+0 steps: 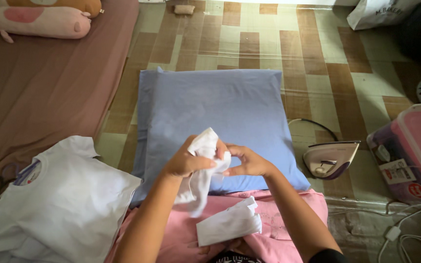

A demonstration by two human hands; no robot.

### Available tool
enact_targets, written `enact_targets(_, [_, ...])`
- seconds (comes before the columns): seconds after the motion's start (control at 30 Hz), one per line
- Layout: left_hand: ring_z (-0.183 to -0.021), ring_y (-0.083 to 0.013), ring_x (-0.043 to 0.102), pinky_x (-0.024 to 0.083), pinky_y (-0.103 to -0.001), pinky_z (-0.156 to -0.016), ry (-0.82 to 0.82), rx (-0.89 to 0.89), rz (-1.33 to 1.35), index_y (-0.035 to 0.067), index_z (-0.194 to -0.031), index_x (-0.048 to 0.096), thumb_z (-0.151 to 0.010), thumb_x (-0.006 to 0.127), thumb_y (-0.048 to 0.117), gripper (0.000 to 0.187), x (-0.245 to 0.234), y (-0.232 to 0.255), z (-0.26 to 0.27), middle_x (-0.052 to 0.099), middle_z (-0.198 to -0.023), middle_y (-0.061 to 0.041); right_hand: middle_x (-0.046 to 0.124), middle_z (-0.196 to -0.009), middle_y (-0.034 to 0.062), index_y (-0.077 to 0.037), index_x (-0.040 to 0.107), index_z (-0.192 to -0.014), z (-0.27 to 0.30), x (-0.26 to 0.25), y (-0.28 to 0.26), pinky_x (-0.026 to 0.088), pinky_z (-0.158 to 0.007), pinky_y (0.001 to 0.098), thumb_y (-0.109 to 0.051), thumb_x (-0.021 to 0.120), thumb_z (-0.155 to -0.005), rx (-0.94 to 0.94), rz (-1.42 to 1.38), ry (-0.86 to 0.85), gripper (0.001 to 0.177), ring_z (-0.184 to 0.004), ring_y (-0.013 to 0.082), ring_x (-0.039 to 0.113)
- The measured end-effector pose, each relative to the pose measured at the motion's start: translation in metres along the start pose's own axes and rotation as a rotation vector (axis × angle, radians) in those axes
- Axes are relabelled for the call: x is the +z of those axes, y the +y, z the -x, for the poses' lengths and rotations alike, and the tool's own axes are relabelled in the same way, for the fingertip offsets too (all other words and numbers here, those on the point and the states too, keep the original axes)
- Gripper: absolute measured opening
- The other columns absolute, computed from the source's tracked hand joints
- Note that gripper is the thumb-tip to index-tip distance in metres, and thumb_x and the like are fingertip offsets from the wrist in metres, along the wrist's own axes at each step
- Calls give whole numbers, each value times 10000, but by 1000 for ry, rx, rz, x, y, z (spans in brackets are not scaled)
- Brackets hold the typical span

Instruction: The person irons a white shirt on a pillow on the floor, places it on a hanger, and then irons and folds another white garment.

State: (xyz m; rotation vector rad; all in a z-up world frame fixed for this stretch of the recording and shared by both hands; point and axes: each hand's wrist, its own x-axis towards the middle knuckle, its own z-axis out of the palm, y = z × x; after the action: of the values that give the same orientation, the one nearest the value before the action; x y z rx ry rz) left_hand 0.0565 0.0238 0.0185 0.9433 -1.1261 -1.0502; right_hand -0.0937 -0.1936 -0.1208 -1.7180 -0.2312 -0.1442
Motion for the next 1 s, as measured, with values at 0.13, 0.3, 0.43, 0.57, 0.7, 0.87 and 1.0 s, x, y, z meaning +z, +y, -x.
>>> enact_targets(0.13, [-894, -165, 659, 531, -326, -824, 193, -53, 114, 5, -1020, 664, -690, 612, 7, 334, 0, 7, 1, 690, -955, -68, 651, -1087, 31, -31, 588, -1039, -2, 17, -7, 502, -1016, 341, 36, 847, -975, -62, -520, 62, 275, -1125, 143, 588])
enact_targets(0.3, [-923, -158, 643, 529, -318, -828, 276, -48, 149, 14, -1183, 650, -818, 666, 53, 367, 1, 17, 0, 678, -994, -69, 717, -981, -30, -92, 670, -1118, -8, 30, -54, 556, -833, 277, -53, 808, -779, 168, -395, 199, 369, -940, 93, 644])
enact_targets(0.43, [-1036, -125, 612, 507, -278, -923, 380, 180, -476, 20, -1215, 643, -1027, 670, 118, 214, 1, 22, 12, 667, -1116, -46, 746, -823, 34, -3, 761, -1054, 9, 29, -51, 554, -702, 296, -159, 813, -866, 318, 98, 132, 250, -759, 106, 655])
enact_targets(0.57, [-970, -110, 621, 519, -268, -851, 538, 202, -584, 27, -1197, 615, -967, 712, 85, 256, -2, 23, 34, 655, -1029, -22, 743, -808, 53, -45, 726, -1099, 34, 26, -39, 529, -709, 308, -194, 815, -839, 405, 473, 216, 312, -741, 132, 655])
enact_targets(0.7, [-945, -122, 637, 524, -274, -843, 523, 322, -772, 27, -1151, 624, -925, 737, 59, 255, -19, 10, 75, 656, -1022, -31, 783, -951, 89, -64, 784, -1015, 86, -6, -27, 573, -754, 342, -162, 787, -848, 420, 505, 268, 194, -845, 189, 701])
enact_targets(0.87, [-700, -178, 460, 406, -337, -696, 585, 48, -209, -33, -1106, 610, -991, 728, -13, 166, -45, -28, 126, 573, -818, -109, 745, -1045, 94, -11, 732, -1051, 179, -82, -14, 562, -767, 329, -61, 729, -878, 128, -115, 454, 181, -912, 194, 687])
enact_targets(1.0, [-936, -235, 722, 576, -364, -838, 787, 45, 202, 72, -1239, 568, -862, 698, 69, 399, -59, -59, 101, 758, -1040, -135, 624, -788, 47, 10, 665, -968, 178, -114, -10, 402, -570, 254, -62, 756, -995, 105, -207, 897, 119, -685, 102, 517])
